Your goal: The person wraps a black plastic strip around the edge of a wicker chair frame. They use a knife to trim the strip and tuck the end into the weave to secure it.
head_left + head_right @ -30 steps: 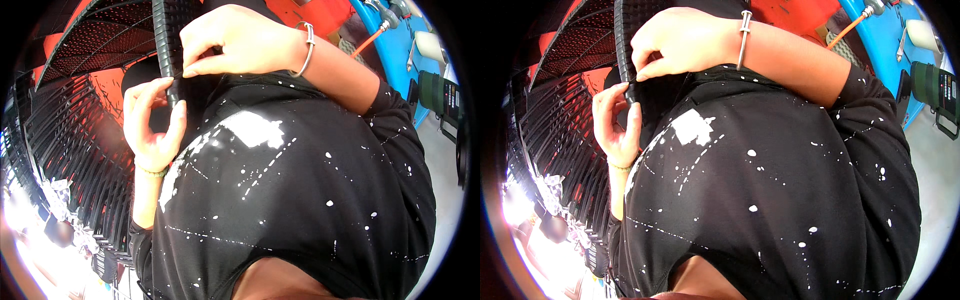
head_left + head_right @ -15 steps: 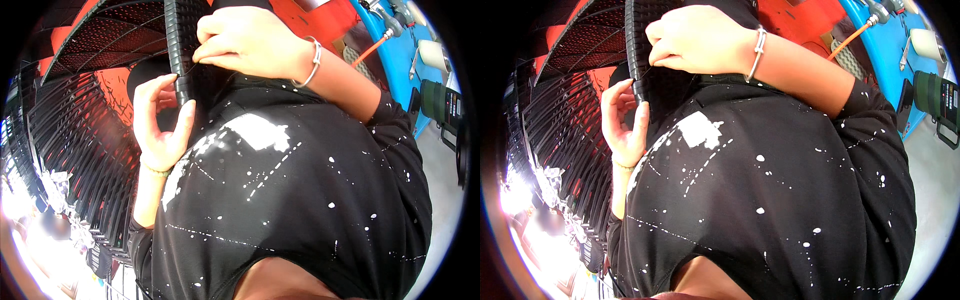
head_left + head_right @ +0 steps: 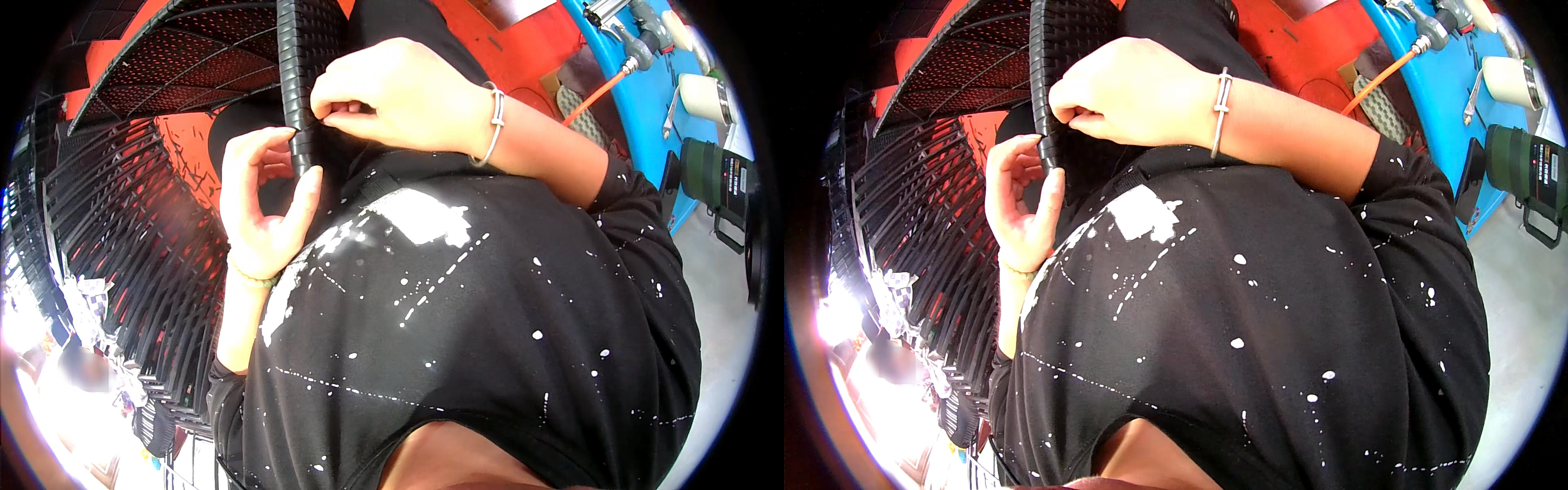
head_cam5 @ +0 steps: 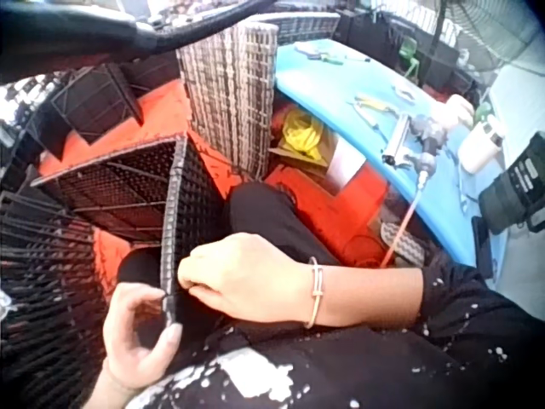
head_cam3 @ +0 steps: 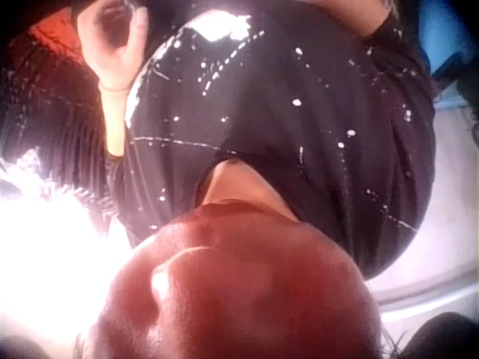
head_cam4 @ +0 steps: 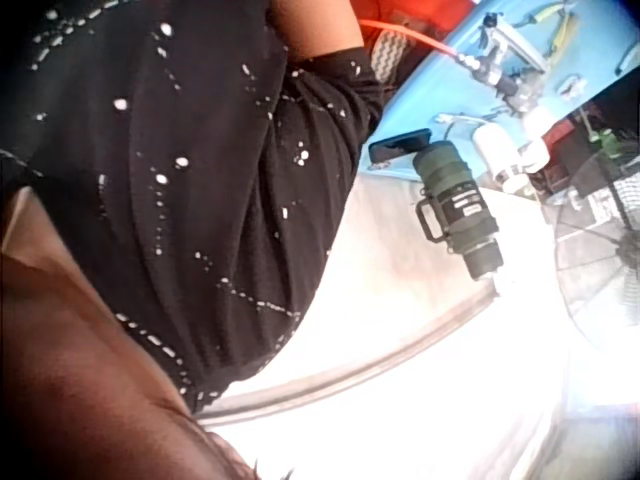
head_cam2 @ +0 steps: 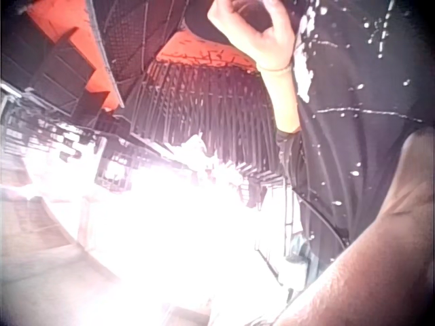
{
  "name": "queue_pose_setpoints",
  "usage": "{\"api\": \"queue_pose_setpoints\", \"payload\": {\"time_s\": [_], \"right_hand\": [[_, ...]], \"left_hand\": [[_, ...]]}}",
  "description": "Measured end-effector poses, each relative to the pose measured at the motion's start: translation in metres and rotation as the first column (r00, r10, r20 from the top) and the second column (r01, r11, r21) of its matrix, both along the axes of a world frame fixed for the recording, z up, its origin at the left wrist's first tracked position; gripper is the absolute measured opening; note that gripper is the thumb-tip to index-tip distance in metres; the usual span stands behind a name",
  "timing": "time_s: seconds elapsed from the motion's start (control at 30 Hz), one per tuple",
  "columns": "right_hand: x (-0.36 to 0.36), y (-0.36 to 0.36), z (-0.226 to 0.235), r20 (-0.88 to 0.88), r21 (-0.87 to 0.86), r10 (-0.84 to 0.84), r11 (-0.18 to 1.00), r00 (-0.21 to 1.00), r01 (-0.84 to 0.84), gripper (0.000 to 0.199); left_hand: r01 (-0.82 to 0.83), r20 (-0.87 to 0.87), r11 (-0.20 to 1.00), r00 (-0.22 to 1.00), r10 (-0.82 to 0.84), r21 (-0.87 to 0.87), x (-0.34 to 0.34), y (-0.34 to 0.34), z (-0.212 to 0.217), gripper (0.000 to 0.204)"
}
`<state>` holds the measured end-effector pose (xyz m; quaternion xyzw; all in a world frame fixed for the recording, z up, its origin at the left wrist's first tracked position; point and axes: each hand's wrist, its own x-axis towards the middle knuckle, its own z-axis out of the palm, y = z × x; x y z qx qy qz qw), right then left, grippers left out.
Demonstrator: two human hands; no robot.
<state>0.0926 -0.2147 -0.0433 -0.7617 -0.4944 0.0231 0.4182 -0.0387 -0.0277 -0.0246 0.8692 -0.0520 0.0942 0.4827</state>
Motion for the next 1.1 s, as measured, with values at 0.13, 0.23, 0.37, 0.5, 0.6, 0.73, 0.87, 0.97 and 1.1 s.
{"api": "queue_pose_setpoints", "payload": {"time_s": [0.13, 0.23, 0.37, 0.5, 0.6, 0.73, 0.87, 0.97, 1.1], "right_hand": [[-0.007, 0.001, -0.008, -0.009, 0.024, -0.01, 1.0, 1.0, 0.01, 0.011], [-0.009, -0.001, -0.01, -0.152, 0.073, -0.006, 0.997, 0.988, 0.017, 0.012], [-0.01, -0.002, -0.008, -0.341, 0.098, 0.03, 0.995, 0.94, 0.004, 0.014], [-0.007, -0.005, -0.001, -0.566, 0.012, 0.056, 0.998, 0.822, -0.06, 0.016], [-0.005, -0.008, 0.0, -0.761, 0.008, 0.109, 0.987, 0.64, -0.159, 0.02], [0.005, -0.01, -0.005, -0.755, 0.081, 0.205, 0.972, 0.623, -0.222, 0.021], [0.015, -0.012, -0.009, -0.523, 0.116, 0.255, 0.967, 0.813, -0.229, 0.02], [0.018, -0.013, -0.002, -0.359, 0.083, 0.252, 0.968, 0.899, -0.238, 0.017], [0.005, -0.008, 0.004, -0.042, 0.034, 0.104, 0.994, 0.994, -0.102, 0.013]], "left_hand": [[0.027, -0.016, 1.0, 1.0, -0.027, 0.012, 0.002, 0.001, 0.005, 0.043], [0.046, -0.013, 0.999, 0.999, -0.046, 0.007, 0.003, 0.002, 0.006, 0.041], [0.102, -0.042, 0.994, 0.994, -0.1, 0.031, 0.004, 0.007, 0.01, 0.039], [0.103, 0.006, 0.994, 0.995, -0.104, 0.017, 0.007, 0.006, 0.01, 0.037], [0.111, 0.002, 0.994, 0.994, -0.111, -0.014, 0.006, 0.006, 0.009, 0.037], [0.124, 0.004, 0.992, 0.992, -0.124, -0.015, 0.007, 0.008, 0.007, 0.036], [0.12, 0.008, 0.993, 0.993, -0.12, -0.001, 0.007, 0.008, 0.008, 0.036], [0.114, 0.011, 0.993, 0.993, -0.114, -0.001, 0.007, 0.007, 0.008, 0.036], [0.1, 0.004, 0.995, 0.995, -0.1, 0.014, 0.007, 0.008, 0.008, 0.037]]}}
